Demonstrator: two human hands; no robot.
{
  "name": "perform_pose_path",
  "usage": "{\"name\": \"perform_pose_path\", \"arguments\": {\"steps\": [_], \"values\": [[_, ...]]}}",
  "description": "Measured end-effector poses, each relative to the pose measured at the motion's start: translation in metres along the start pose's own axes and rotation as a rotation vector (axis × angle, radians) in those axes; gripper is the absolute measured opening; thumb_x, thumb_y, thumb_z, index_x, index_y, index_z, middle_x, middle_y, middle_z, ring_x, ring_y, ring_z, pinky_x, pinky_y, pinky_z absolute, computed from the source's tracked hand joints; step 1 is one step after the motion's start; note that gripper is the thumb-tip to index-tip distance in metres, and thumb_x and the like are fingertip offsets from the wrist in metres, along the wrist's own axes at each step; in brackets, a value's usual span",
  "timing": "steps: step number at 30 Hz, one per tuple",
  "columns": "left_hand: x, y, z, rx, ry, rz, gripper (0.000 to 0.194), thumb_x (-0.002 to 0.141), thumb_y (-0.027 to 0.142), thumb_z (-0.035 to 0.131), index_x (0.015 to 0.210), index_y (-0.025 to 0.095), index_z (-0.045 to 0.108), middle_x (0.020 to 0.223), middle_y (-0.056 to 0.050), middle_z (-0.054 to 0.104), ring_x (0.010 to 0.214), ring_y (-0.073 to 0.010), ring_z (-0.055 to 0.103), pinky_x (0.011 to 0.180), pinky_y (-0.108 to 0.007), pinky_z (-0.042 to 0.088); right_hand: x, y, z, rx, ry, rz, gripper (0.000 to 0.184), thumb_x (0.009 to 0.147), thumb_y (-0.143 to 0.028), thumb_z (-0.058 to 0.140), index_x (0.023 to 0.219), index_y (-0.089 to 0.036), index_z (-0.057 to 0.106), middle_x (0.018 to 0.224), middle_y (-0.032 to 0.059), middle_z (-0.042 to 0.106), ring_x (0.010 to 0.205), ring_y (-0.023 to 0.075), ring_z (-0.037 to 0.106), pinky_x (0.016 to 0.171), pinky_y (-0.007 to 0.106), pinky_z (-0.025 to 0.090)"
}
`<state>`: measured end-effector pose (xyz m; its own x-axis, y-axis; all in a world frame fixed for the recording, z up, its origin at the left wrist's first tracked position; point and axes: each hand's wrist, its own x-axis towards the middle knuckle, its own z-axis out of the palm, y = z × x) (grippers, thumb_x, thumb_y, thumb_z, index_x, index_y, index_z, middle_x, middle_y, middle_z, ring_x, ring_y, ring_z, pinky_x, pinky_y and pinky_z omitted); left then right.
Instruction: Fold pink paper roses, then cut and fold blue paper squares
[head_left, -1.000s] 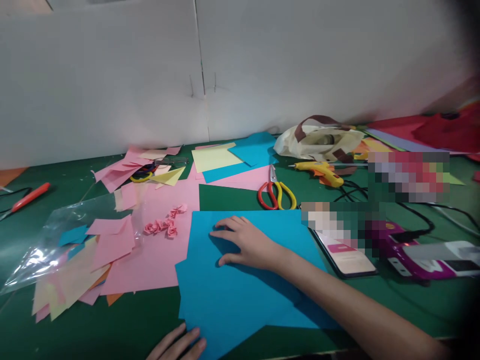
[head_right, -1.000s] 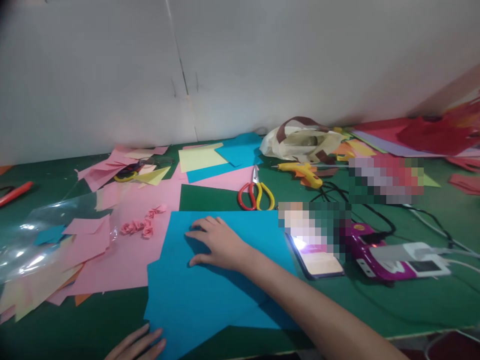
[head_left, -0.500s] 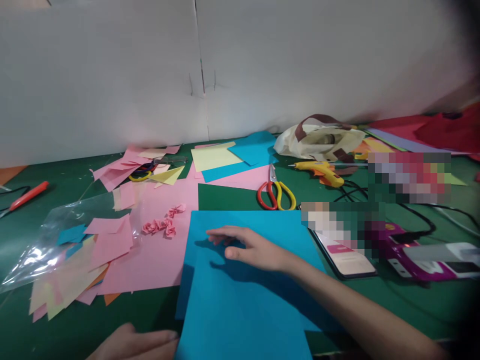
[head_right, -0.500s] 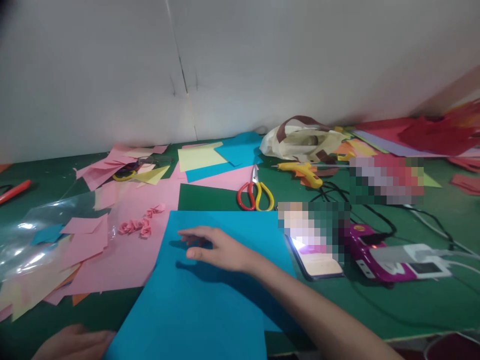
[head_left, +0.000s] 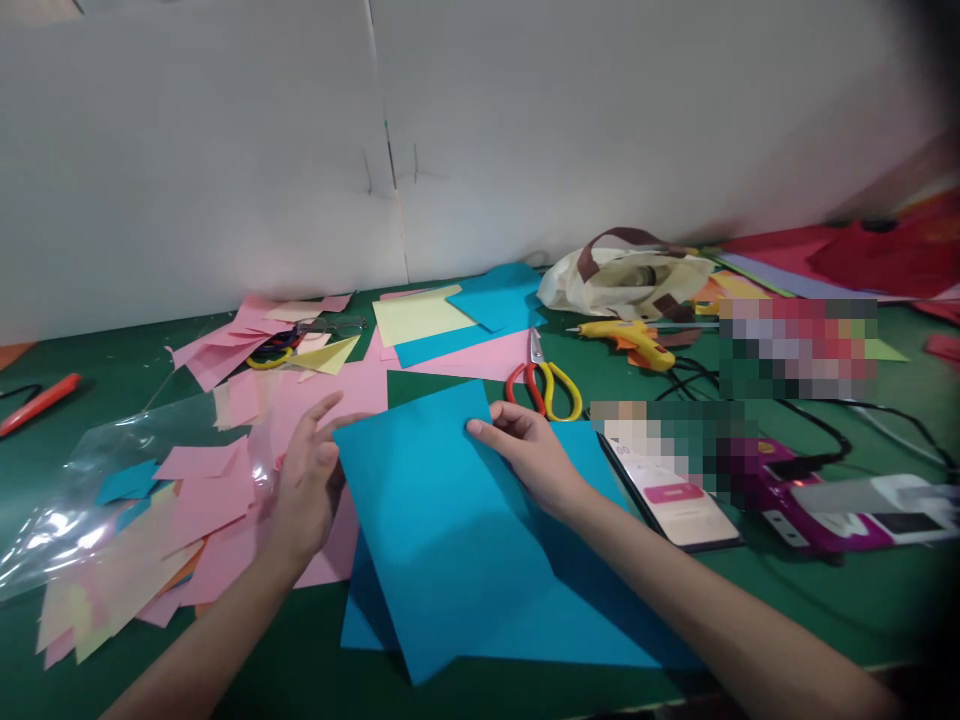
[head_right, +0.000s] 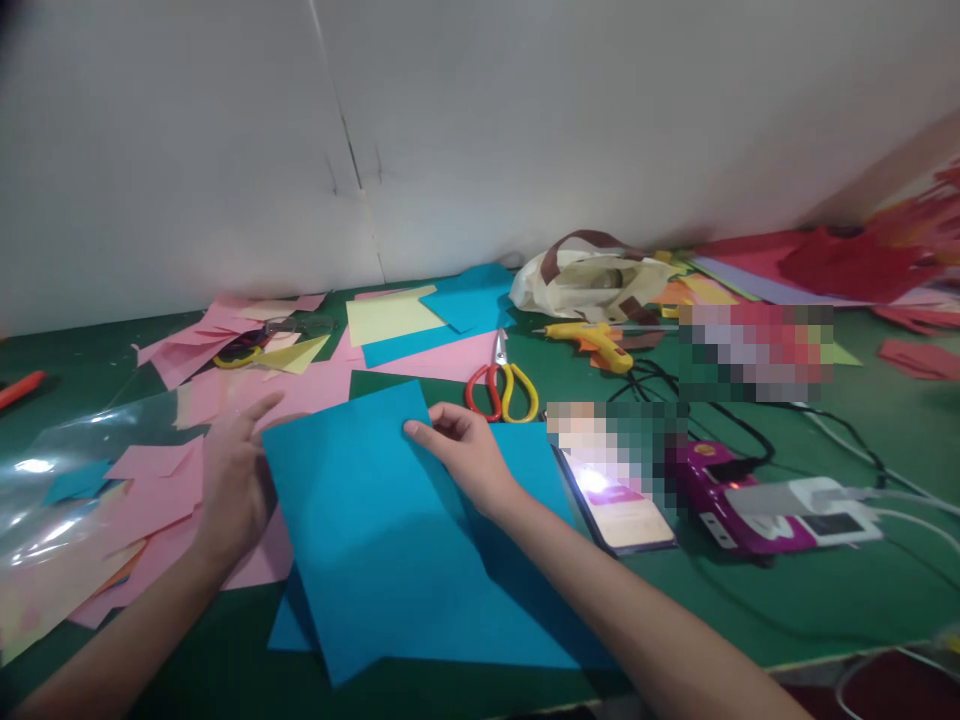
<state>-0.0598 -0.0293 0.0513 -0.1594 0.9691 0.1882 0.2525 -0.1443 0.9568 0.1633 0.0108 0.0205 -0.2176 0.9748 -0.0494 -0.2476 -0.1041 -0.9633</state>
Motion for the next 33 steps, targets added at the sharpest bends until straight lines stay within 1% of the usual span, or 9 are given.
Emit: {"name": "perform_pose_path", "arguments": {"steps": [2,3,5,8,12,19,22,28,33], "values": [[-0.002,-0.002,0.003,-0.076,-0.067,-0.186,0.051,0.078,0.047,0.061,0.120,0.020,0.053,0.090,-0.006,0.068,0.072,-0.0175,0.064,0.055,-0.025,0.052,-0.001,-0.001,0.001,-0.037,0.021,-0.019,0.037,0.066,-0.043,0.073,0.064,-0.018,0.046,0.059,-0.0075,0.034,0.053,0.0067,0.029,0.049,0.022,0.023],[-0.003,-0.003,0.003,-0.084,-0.081,-0.242,0.050,0.074,0.045,0.066,0.116,0.019,0.056,0.091,-0.006,0.068,0.076,-0.0184,0.064,0.059,-0.026,0.054,-0.001,-0.001,0.001,-0.050,0.022,-0.031,0.038,0.066,-0.043,0.073,0.063,-0.018,0.045,0.058,-0.0077,0.033,0.053,0.0067,0.027,0.048,0.022,0.021],[-0.004,-0.003,0.002,-0.071,-0.055,-0.285,0.046,0.070,0.043,0.071,0.107,0.018,0.060,0.095,-0.006,0.069,0.086,-0.0209,0.064,0.069,-0.029,0.055,-0.003,-0.002,0.002,-0.066,-0.005,-0.049,0.038,0.067,-0.042,0.072,0.062,-0.019,0.044,0.057,-0.0081,0.031,0.052,0.0066,0.025,0.047,0.022,0.020],[-0.003,-0.005,-0.002,-0.008,0.015,-0.251,0.044,0.068,0.044,0.072,0.102,0.018,0.062,0.095,-0.007,0.070,0.089,-0.0223,0.064,0.073,-0.032,0.055,-0.004,-0.002,0.002,-0.084,-0.074,-0.077,0.035,0.069,-0.039,0.072,0.061,-0.019,0.045,0.056,-0.0079,0.033,0.051,0.0066,0.026,0.047,0.022,0.022],[-0.004,-0.010,-0.005,0.077,0.052,-0.214,0.043,0.066,0.045,0.072,0.098,0.017,0.064,0.088,-0.007,0.070,0.083,-0.0229,0.065,0.066,-0.032,0.055,-0.003,0.000,0.001,-0.110,-0.102,-0.093,0.033,0.069,-0.037,0.072,0.059,-0.018,0.046,0.055,-0.0074,0.037,0.051,0.0067,0.029,0.046,0.022,0.023],[-0.006,-0.012,-0.005,0.047,0.041,-0.261,0.048,0.060,0.043,0.077,0.098,0.017,0.065,0.076,-0.004,0.069,0.072,-0.0205,0.065,0.059,-0.030,0.054,-0.001,0.000,0.002,-0.124,0.027,-0.060,0.028,0.066,-0.040,0.073,0.063,-0.018,0.057,0.058,-0.0043,0.049,0.053,0.0079,0.038,0.049,0.023,0.029],[-0.005,-0.013,-0.005,-0.025,0.028,-0.300,0.049,0.059,0.041,0.078,0.101,0.018,0.065,0.077,-0.004,0.070,0.075,-0.0210,0.065,0.063,-0.031,0.055,0.000,0.000,0.002,-0.129,0.067,-0.041,0.027,0.063,-0.040,0.074,0.062,-0.018,0.059,0.058,-0.0032,0.052,0.054,0.0081,0.040,0.049,0.023,0.032],[-0.002,-0.025,-0.007,-0.179,0.102,-0.301,0.035,0.068,0.041,0.074,0.094,0.018,0.068,0.071,-0.001,0.068,0.067,-0.0152,0.063,0.063,-0.026,0.054,0.001,-0.002,0.003,-0.111,0.097,0.009,0.026,0.058,-0.038,0.077,0.064,-0.018,0.061,0.060,-0.0027,0.056,0.055,0.0091,0.046,0.053,0.024,0.037],[-0.001,-0.028,-0.007,-0.180,0.112,-0.338,0.033,0.066,0.039,0.076,0.089,0.017,0.070,0.074,-0.003,0.069,0.068,-0.0159,0.062,0.064,-0.027,0.055,0.002,0.003,0.002,-0.103,0.111,0.011,0.026,0.059,-0.037,0.077,0.069,-0.018,0.063,0.067,-0.0007,0.061,0.062,0.0109,0.053,0.058,0.024,0.041]]}}
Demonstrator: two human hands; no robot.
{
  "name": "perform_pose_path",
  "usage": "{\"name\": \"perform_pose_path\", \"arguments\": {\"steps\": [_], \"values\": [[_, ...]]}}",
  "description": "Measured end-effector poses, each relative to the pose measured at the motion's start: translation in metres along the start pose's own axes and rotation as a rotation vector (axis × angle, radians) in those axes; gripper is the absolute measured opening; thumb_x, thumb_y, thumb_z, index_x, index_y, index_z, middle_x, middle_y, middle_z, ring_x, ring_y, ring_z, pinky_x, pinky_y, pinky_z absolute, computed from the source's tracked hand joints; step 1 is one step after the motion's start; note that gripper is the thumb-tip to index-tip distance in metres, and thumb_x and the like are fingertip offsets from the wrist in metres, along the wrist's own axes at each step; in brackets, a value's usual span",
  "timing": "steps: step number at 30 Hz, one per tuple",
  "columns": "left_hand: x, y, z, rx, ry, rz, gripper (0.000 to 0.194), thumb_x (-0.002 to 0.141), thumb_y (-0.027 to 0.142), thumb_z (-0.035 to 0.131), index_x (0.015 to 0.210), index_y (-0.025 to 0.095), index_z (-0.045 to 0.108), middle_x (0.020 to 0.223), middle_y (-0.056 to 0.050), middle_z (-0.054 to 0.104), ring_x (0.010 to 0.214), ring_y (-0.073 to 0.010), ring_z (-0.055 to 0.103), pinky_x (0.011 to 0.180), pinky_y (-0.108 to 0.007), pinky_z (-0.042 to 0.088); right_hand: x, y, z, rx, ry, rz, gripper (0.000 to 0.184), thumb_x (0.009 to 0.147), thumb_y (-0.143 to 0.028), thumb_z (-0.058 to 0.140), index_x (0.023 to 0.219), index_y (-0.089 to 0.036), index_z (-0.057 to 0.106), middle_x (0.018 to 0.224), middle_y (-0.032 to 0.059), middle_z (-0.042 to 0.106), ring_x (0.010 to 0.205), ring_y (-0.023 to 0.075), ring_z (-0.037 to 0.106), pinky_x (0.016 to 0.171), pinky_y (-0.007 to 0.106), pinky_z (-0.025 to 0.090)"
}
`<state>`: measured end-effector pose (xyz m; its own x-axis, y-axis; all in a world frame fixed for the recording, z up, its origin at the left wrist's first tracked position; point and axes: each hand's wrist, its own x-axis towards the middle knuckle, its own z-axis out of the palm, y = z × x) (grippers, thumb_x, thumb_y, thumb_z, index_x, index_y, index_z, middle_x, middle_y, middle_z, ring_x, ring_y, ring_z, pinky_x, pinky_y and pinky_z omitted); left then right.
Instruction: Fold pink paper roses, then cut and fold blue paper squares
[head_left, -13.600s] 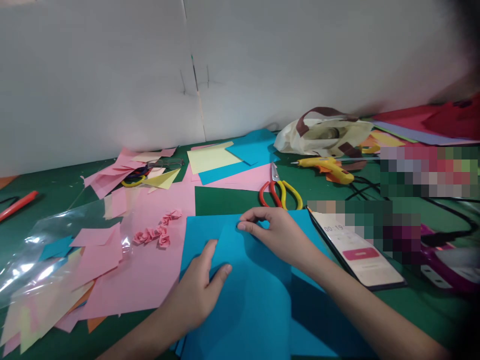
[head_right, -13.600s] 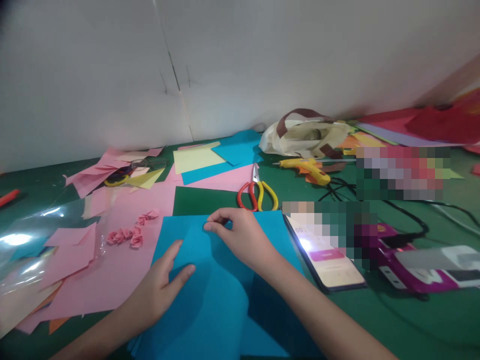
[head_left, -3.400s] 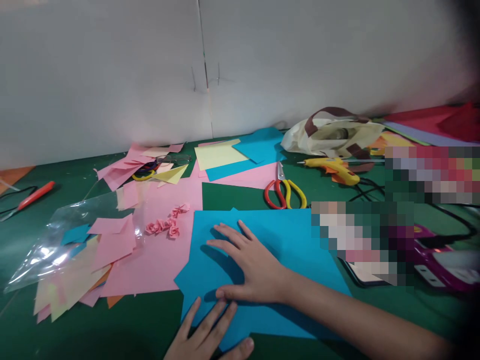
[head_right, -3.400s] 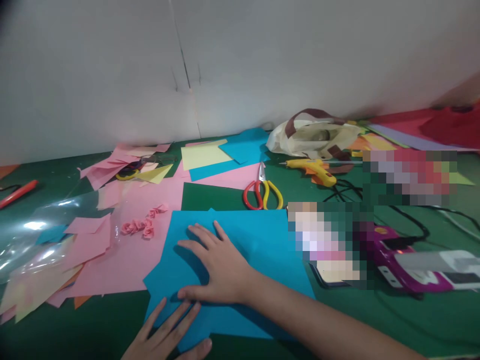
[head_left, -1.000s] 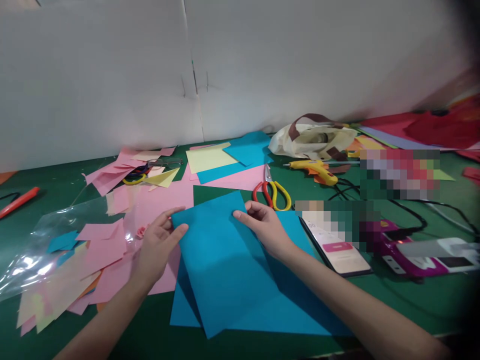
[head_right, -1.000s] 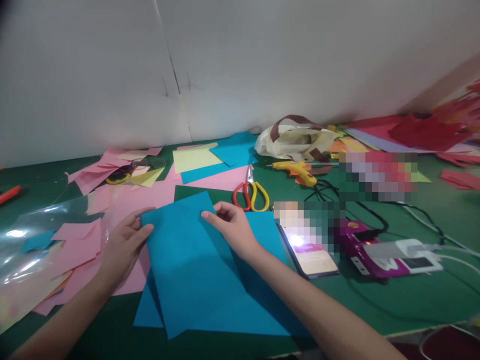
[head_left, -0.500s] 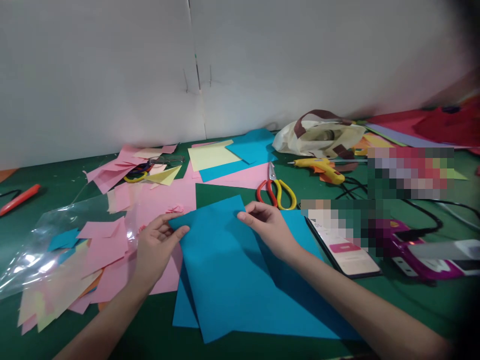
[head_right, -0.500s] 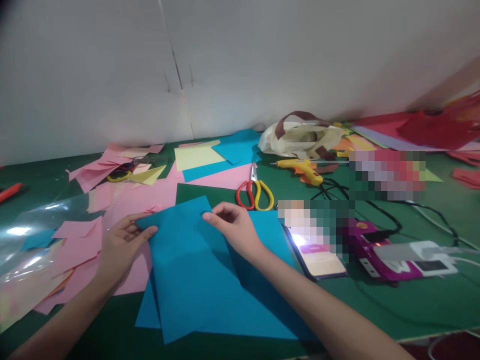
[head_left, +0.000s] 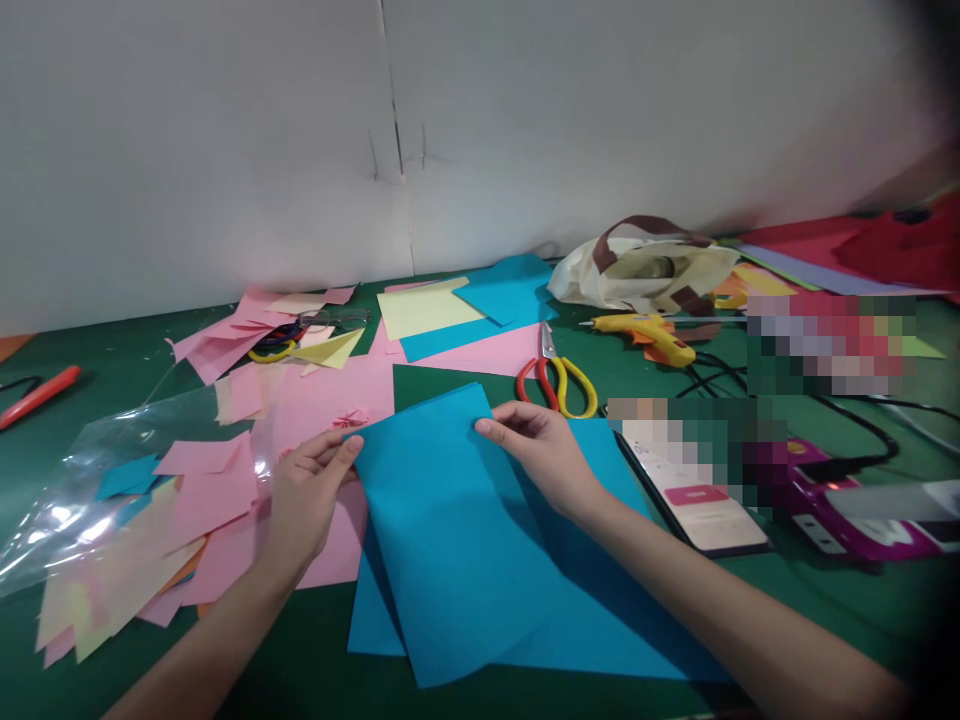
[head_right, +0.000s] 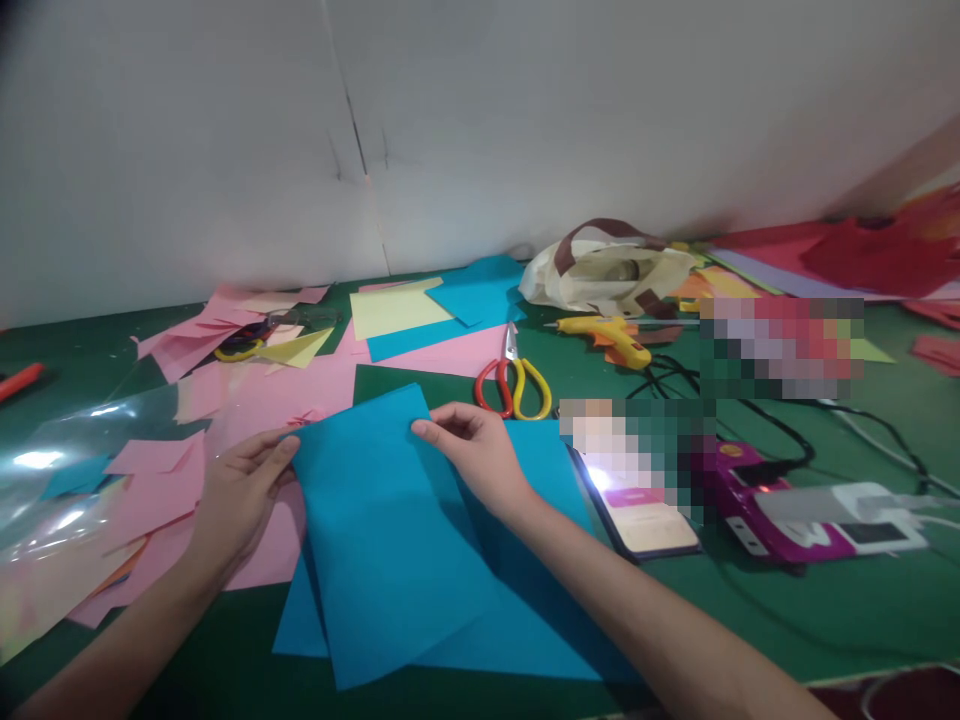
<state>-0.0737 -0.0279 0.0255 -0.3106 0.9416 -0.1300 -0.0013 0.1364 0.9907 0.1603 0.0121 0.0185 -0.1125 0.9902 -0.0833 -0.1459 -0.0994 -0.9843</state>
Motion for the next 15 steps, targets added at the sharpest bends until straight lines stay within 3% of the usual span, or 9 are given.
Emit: {"name": "perform_pose_path", "arguments": {"steps": [4,7,11,15], "values": [[-0.004,0.005,0.001,0.041,-0.065,0.042,0.039,0.071,0.040,0.071,0.104,0.018,0.067,0.080,-0.004,0.069,0.073,-0.0166,0.062,0.067,-0.028,0.055,0.000,0.004,-0.001,0.005,0.026,-0.059,0.031,0.061,-0.036,0.077,0.081,-0.018,0.061,0.067,-0.0014,0.061,0.064,0.0116,0.055,0.060,0.025,0.042],[-0.006,0.008,-0.002,0.060,-0.162,0.106,0.040,0.077,0.040,0.066,0.113,0.022,0.063,0.083,-0.004,0.068,0.070,-0.0150,0.060,0.064,-0.026,0.054,0.000,0.004,-0.002,-0.027,0.049,-0.115,0.033,0.065,-0.037,0.074,0.087,-0.019,0.057,0.061,-0.0036,0.059,0.056,0.0099,0.050,0.053,0.023,0.038],[-0.004,0.007,-0.008,0.040,-0.260,0.184,0.027,0.082,0.041,0.060,0.101,0.023,0.067,0.093,-0.005,0.066,0.075,-0.0162,0.060,0.062,-0.026,0.053,0.000,0.002,-0.003,-0.046,0.048,-0.137,0.029,0.069,-0.040,0.071,0.080,-0.019,0.053,0.058,-0.0045,0.057,0.050,0.0073,0.041,0.048,0.021,0.030],[0.001,0.006,-0.013,0.061,-0.339,0.372,0.015,0.084,0.035,0.059,0.093,0.025,0.066,0.105,-0.006,0.060,0.099,-0.0216,0.057,0.080,-0.031,0.050,0.002,0.001,-0.005,0.015,-0.017,-0.080,0.032,0.068,-0.043,0.071,0.077,-0.019,0.052,0.056,-0.0058,0.052,0.049,0.0058,0.035,0.047,0.020,0.024]]}}
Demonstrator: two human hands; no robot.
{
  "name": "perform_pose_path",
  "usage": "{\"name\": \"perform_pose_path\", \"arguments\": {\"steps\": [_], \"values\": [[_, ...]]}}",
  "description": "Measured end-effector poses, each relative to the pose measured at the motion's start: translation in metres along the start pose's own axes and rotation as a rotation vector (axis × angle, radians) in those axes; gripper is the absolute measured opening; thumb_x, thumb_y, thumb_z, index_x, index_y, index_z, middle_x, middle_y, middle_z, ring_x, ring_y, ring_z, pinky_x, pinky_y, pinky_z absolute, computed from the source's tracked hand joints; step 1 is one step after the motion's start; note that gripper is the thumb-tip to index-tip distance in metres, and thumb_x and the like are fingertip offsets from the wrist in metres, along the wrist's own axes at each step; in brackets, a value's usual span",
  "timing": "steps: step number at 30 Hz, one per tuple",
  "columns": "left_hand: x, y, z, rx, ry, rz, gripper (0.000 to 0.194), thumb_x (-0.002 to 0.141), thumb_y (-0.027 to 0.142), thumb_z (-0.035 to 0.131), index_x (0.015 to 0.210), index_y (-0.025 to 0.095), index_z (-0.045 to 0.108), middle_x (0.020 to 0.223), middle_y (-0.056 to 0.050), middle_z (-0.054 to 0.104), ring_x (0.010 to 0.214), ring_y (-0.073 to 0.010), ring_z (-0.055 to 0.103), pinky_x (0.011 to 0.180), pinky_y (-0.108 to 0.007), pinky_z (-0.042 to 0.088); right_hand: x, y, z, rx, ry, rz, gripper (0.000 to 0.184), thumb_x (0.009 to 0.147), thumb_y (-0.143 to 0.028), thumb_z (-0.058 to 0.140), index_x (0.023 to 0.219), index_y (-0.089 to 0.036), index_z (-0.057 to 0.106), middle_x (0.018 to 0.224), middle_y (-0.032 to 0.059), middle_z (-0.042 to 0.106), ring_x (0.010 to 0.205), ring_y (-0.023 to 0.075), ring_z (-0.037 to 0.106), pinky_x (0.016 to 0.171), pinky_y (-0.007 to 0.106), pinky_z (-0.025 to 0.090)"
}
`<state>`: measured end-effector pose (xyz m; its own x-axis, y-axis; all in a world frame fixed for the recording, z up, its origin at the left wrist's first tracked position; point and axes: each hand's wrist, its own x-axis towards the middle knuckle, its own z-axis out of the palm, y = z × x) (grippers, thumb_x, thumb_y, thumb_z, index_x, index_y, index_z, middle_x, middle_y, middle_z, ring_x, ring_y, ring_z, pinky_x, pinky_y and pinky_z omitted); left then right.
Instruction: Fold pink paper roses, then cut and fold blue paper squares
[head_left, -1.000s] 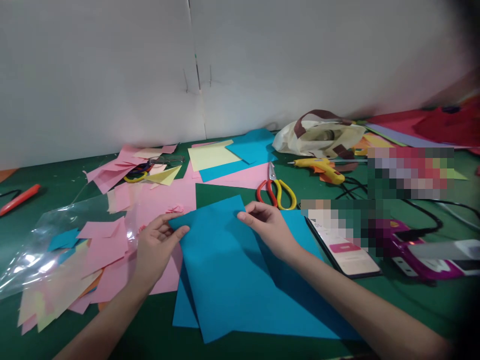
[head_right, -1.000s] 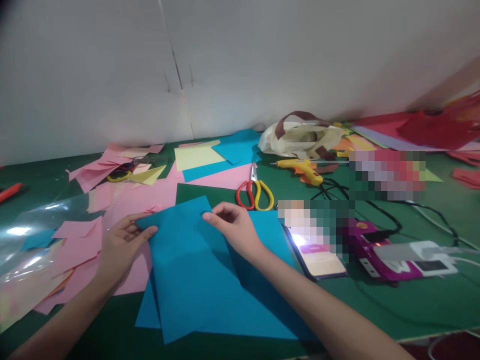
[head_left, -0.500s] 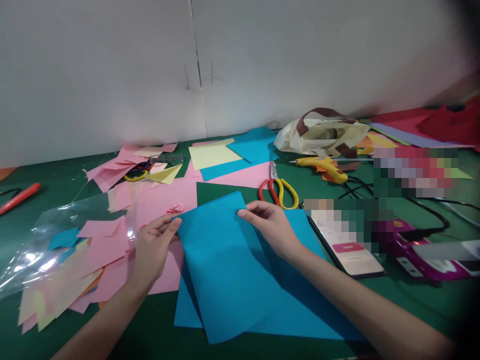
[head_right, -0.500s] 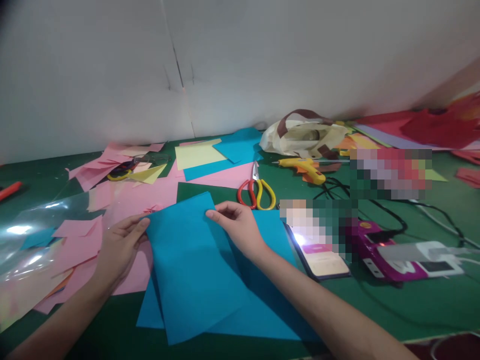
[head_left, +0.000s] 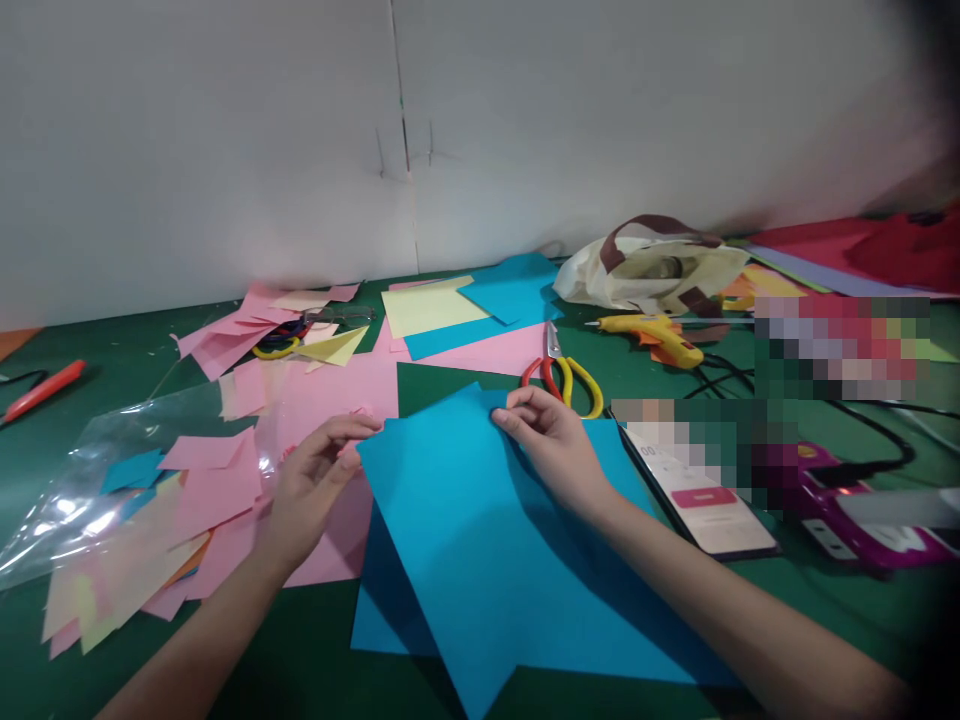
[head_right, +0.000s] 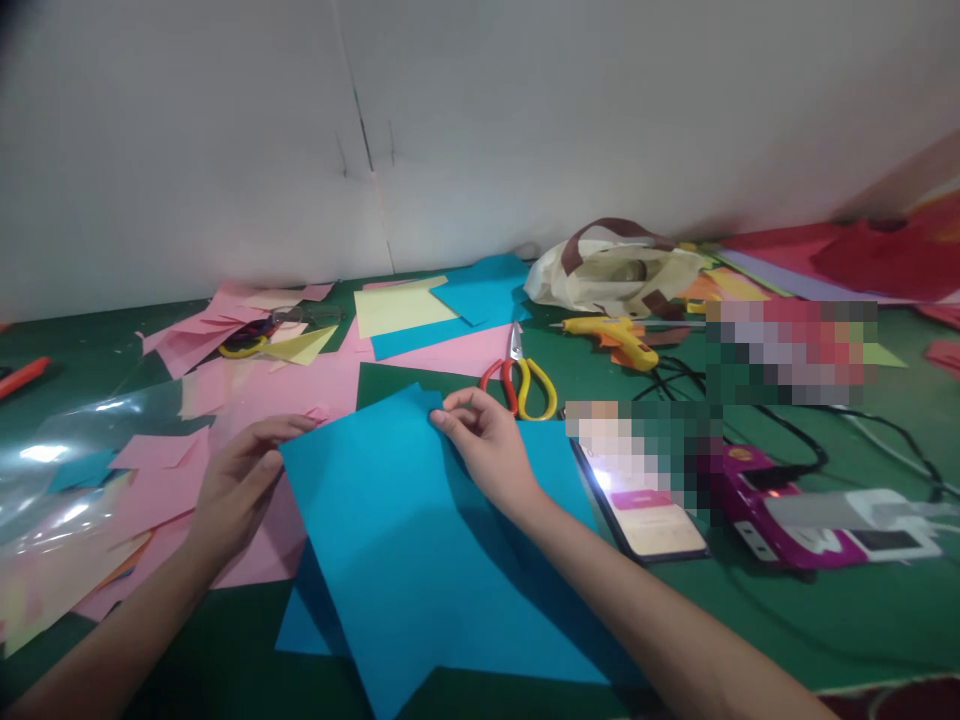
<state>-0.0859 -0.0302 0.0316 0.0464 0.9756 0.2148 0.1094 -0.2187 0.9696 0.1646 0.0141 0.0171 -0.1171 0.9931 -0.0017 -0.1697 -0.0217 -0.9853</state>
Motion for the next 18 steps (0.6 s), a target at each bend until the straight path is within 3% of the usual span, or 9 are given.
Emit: {"name": "perform_pose_path", "arguments": {"steps": [3,5,10,14,16,18], "values": [[0.001,0.001,-0.001,-0.002,-0.028,0.118,0.015,0.084,0.036,0.058,0.077,0.023,0.062,0.110,-0.005,0.054,0.110,-0.0235,0.051,0.093,-0.037,0.042,0.000,-0.001,0.000,0.081,-0.075,0.092,0.036,0.067,-0.045,0.072,0.077,-0.020,0.049,0.053,-0.0082,0.045,0.047,0.0054,0.032,0.046,0.019,0.023],[0.000,0.002,-0.002,-0.038,-0.054,0.117,0.018,0.084,0.036,0.058,0.073,0.023,0.058,0.101,-0.003,0.057,0.102,-0.0203,0.053,0.093,-0.035,0.041,0.000,-0.001,-0.001,0.103,-0.148,0.158,0.037,0.067,-0.047,0.071,0.078,-0.021,0.048,0.052,-0.0091,0.043,0.046,0.0058,0.032,0.045,0.019,0.024],[-0.004,0.005,0.002,-0.140,-0.075,-0.054,0.022,0.083,0.043,0.058,0.075,0.023,0.059,0.068,0.001,0.058,0.068,-0.0150,0.054,0.066,-0.025,0.045,0.000,-0.003,-0.002,0.057,-0.192,0.142,0.033,0.070,-0.044,0.070,0.076,-0.021,0.046,0.052,-0.0102,0.035,0.045,0.0055,0.027,0.042,0.019,0.020],[-0.006,0.009,0.013,-0.144,-0.047,-0.119,0.040,0.073,0.058,0.061,0.082,0.020,0.065,0.076,-0.005,0.062,0.073,-0.0193,0.056,0.068,-0.030,0.047,0.001,-0.004,-0.003,0.076,-0.206,0.178,0.032,0.071,-0.041,0.069,0.075,-0.022,0.043,0.051,-0.0105,0.036,0.043,0.0059,0.030,0.042,0.018,0.023],[-0.005,0.012,0.018,-0.151,-0.010,-0.168,0.040,0.068,0.058,0.067,0.081,0.020,0.066,0.080,-0.005,0.063,0.077,-0.0207,0.057,0.071,-0.032,0.047,0.001,-0.005,-0.003,0.101,-0.192,0.188,0.033,0.068,-0.042,0.070,0.079,-0.023,0.044,0.056,-0.0092,0.044,0.046,0.0072,0.037,0.046,0.019,0.031],[-0.002,0.018,0.023,-0.183,0.054,-0.249,0.032,0.065,0.051,0.073,0.074,0.020,0.066,0.072,-0.002,0.062,0.066,-0.0163,0.055,0.062,-0.027,0.046,0.000,-0.007,-0.004,0.103,-0.201,0.181,0.037,0.065,-0.039,0.073,0.090,-0.025,0.049,0.070,-0.0057,0.055,0.055,0.0096,0.048,0.053,0.022,0.039]]}}
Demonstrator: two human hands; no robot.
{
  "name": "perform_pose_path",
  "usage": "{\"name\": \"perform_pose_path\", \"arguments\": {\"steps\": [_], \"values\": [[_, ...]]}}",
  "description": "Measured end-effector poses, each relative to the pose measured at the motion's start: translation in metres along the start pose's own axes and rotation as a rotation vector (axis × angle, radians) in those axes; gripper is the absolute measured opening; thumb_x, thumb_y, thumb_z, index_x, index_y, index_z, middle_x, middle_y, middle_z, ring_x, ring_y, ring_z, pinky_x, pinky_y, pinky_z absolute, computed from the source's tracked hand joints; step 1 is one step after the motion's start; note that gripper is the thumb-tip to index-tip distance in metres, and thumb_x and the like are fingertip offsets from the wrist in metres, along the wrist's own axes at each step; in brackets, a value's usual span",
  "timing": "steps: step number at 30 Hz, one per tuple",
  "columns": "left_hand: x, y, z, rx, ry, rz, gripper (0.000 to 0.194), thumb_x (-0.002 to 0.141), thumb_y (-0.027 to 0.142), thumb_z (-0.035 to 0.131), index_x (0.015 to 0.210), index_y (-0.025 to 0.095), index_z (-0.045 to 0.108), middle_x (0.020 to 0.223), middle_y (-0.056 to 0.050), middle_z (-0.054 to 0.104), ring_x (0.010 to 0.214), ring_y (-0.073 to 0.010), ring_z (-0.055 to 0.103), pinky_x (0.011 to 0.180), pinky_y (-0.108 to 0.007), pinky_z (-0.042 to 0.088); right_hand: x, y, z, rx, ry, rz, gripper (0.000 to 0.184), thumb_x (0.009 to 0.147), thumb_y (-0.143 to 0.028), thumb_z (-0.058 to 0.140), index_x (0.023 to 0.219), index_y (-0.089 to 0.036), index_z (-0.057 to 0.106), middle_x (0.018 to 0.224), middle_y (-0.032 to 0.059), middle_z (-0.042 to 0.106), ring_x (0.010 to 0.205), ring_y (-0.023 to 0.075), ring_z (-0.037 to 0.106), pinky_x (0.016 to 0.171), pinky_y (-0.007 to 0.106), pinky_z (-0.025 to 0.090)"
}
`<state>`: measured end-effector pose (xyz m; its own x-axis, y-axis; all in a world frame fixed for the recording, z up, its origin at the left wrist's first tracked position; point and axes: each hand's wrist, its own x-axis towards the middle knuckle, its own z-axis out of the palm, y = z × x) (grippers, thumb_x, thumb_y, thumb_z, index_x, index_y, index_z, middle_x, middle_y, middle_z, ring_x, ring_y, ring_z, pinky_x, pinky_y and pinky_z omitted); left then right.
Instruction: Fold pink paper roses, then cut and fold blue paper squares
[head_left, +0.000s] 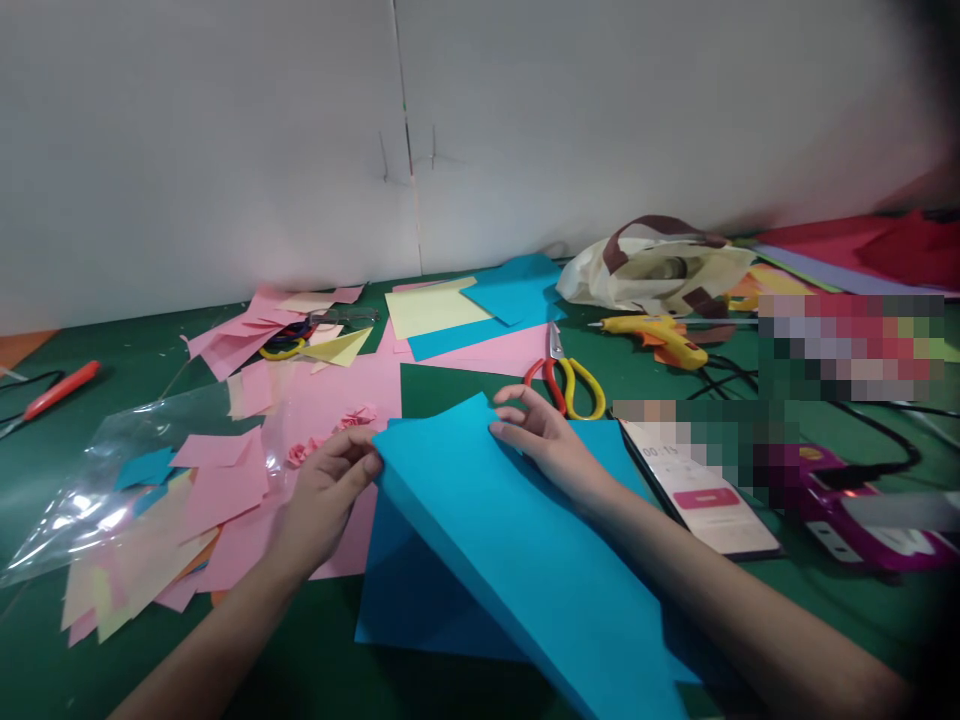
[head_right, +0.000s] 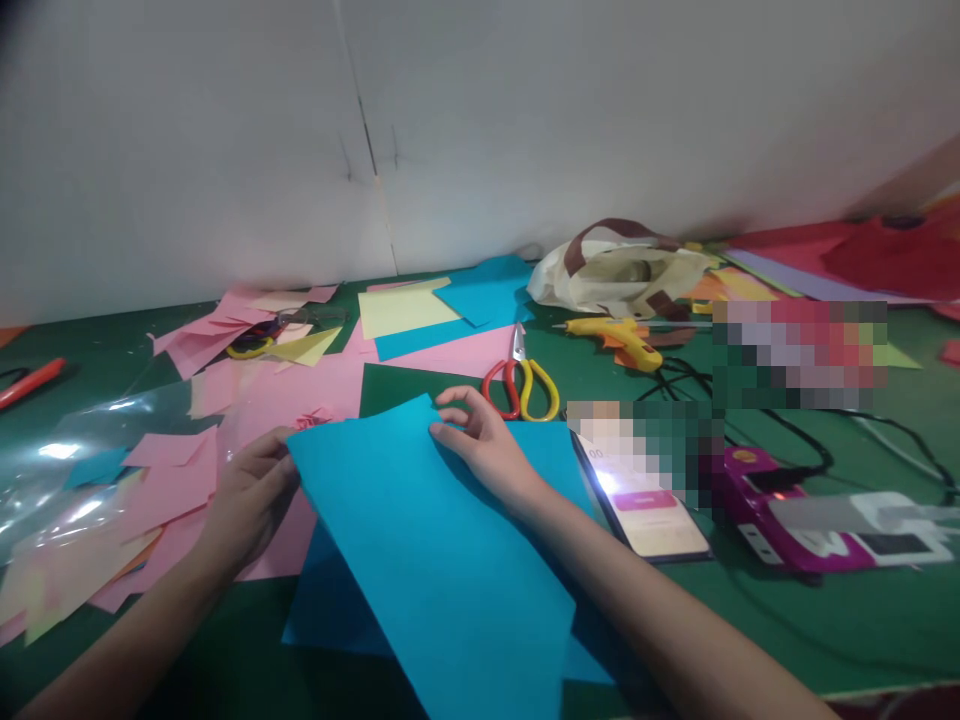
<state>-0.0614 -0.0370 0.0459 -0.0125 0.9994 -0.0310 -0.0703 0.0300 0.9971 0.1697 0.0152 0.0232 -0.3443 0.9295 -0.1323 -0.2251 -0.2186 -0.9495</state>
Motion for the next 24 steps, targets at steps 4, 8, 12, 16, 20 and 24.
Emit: {"name": "perform_pose_path", "arguments": {"steps": [4,8,12,16,20,24], "values": [[0.006,0.019,0.009,-0.080,0.033,-0.169,0.031,0.059,0.046,0.078,0.070,0.020,0.067,0.066,0.000,0.061,0.059,-0.0130,0.052,0.053,-0.023,0.044,-0.004,-0.005,-0.006,-0.136,-0.121,0.047,0.048,0.074,-0.042,0.065,0.120,-0.033,0.053,0.093,0.0000,0.061,0.061,0.0103,0.050,0.052,0.023,0.039],[0.019,0.038,0.014,-0.015,-0.280,-0.472,0.025,0.068,0.041,0.073,0.079,0.019,0.071,0.076,-0.004,0.066,0.068,-0.0160,0.059,0.063,-0.027,0.048,-0.005,-0.007,-0.011,-0.350,-0.234,0.054,0.040,0.082,-0.058,0.049,0.099,-0.028,0.069,0.099,0.0039,0.063,0.082,0.0185,0.056,0.066,0.030,0.044],[0.036,0.042,0.022,0.242,-0.499,-0.387,0.018,0.072,0.038,0.067,0.077,0.021,0.071,0.079,-0.002,0.066,0.070,-0.0160,0.059,0.064,-0.026,0.046,-0.005,-0.003,-0.009,-0.377,-0.301,-0.102,0.040,0.085,-0.057,0.045,0.110,-0.032,0.063,0.124,0.0021,0.057,0.121,0.0236,0.044,0.098,0.040,0.033],[0.046,0.034,0.032,0.568,-0.580,-0.114,0.016,0.077,0.033,0.060,0.077,0.023,0.072,0.081,-0.002,0.068,0.077,-0.0183,0.060,0.068,-0.026,0.043,-0.004,0.000,-0.005,-0.444,-0.299,-0.246,0.032,0.083,-0.049,0.054,0.104,-0.028,0.064,0.122,0.0046,0.058,0.125,0.0248,0.041,0.101,0.041,0.030],[0.048,0.025,0.036,0.676,-0.542,-0.103,0.016,0.077,0.029,0.058,0.075,0.022,0.072,0.073,-0.002,0.068,0.065,-0.0169,0.059,0.058,-0.025,0.041,-0.001,0.003,-0.004,-0.456,-0.245,-0.162,0.021,0.080,-0.042,0.061,0.087,-0.023,0.064,0.089,0.0034,0.065,0.086,0.0199,0.059,0.078,0.034,0.044],[0.050,0.021,0.033,0.675,-0.525,-0.089,0.017,0.077,0.029,0.059,0.081,0.023,0.074,0.078,-0.003,0.070,0.071,-0.0187,0.062,0.062,-0.026,0.044,0.002,0.009,-0.003,-0.453,-0.221,-0.177,0.016,0.077,-0.037,0.065,0.084,-0.023,0.062,0.088,0.0034,0.062,0.085,0.0192,0.058,0.077,0.034,0.044]]}}
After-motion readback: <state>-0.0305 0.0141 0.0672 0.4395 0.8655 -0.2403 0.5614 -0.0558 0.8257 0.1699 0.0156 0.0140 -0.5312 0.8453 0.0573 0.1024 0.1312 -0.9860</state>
